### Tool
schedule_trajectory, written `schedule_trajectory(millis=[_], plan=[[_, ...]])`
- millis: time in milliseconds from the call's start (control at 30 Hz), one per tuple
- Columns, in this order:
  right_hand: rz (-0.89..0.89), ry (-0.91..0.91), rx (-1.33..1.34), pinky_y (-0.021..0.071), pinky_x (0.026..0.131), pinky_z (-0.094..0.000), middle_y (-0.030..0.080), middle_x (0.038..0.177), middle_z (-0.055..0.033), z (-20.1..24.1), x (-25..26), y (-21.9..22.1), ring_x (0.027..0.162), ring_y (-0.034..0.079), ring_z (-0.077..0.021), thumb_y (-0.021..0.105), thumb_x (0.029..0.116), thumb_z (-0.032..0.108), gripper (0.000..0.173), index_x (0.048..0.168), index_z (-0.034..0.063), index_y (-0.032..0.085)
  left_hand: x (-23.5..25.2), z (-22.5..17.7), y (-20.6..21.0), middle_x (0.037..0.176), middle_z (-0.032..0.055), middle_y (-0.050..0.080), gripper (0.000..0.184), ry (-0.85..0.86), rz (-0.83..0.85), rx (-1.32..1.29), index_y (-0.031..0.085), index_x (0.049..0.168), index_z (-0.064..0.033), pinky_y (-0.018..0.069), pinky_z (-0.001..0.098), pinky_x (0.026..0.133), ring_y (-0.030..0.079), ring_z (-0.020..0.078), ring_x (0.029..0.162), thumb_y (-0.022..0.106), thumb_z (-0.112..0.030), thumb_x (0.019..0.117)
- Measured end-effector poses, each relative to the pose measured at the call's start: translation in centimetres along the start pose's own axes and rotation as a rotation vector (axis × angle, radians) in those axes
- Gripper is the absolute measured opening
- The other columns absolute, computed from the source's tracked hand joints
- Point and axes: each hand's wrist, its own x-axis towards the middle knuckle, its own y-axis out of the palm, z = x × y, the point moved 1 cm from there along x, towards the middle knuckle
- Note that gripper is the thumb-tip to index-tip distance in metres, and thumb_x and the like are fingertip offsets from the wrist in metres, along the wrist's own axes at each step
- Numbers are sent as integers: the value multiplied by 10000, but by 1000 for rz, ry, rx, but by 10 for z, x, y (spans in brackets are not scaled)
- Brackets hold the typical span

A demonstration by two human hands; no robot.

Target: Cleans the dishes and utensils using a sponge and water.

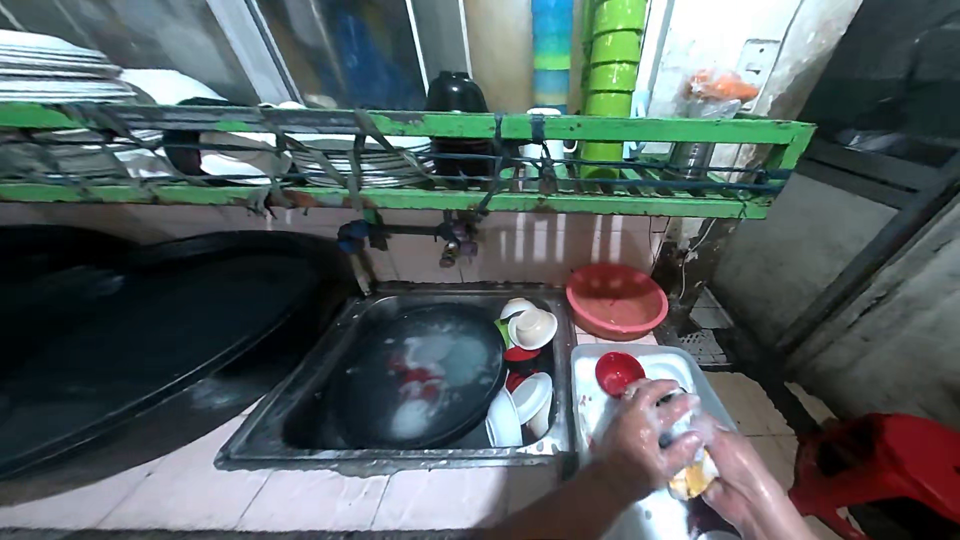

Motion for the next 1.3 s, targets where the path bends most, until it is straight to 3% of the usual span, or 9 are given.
schedule_trajectory(millis=[133,267,400,600,700,800,900,1133,1300], plan=[[140,-575,-903,479,1078,-511,652,1279,-279,4,-29,5,1229,623,-374,673,868,-23,489,1336,-128,581,24,-14,-22,1404,203,591,458,-670,253,-394,574,1390,39,403,394,1148,551,233,1322,384,-270,1110],[341,-983,-1169,500,1055,-549,692,1251,-228,-3,-31,-1,1217,638,-403,709,835,24,429,1254,-62,673,41,-35,-41,1138,85,638,436,-1050,394,-567,616,1243,-57,497,389,929,609,161,1018,350,-376,1110],[35,-409,-630,547,932,-422,672,1184,-187,2,-8,3,1043,664,-231,654,904,53,468,1355,-40,573,23,-2,-14,1408,219,556,438,-637,114,-581,579,1375,40,427,412,1118,534,253,1310,450,-245,1068],[359,-1025,-1410,530,1002,-571,701,1221,-215,-8,-42,5,1189,654,-406,678,911,109,283,1166,-10,708,21,12,-43,1172,173,676,316,-544,709,-399,646,1219,47,512,419,1000,643,228,1117,430,-118,1058],[232,-722,-1112,484,1072,-545,662,1270,-269,-4,-27,-1,1228,627,-391,673,906,66,426,1291,-110,626,21,2,-32,1280,128,649,540,-884,355,-511,618,1309,-37,507,421,1020,618,194,1190,337,-452,1108],[-7,-373,-728,540,930,-485,685,1159,-211,7,-7,8,1034,676,-287,672,932,89,422,1330,-32,601,23,-8,-15,1444,247,540,435,-549,114,-329,615,1357,35,391,432,1160,499,316,1375,568,-231,1016],[137,-742,-1063,512,1024,-551,684,1216,-263,1,-23,8,1169,655,-397,669,875,5,401,1261,-101,646,27,-6,-26,1338,164,627,395,-680,258,-450,626,1340,-5,452,400,1084,579,217,1258,501,-245,1053],[398,-1648,-1417,553,992,-474,709,1240,-61,15,7,-14,1181,668,-274,591,975,150,296,1239,232,696,26,-3,-51,919,58,665,448,-1098,477,-807,588,1155,-127,588,396,648,679,182,797,331,-488,1086],[-19,-1131,-1002,533,995,-533,708,1198,-245,-15,3,5,1132,689,-384,586,896,153,425,1221,-109,669,56,-22,-52,1299,137,669,406,-581,297,-260,698,1279,-57,455,439,1075,605,216,1234,464,-318,1073]])
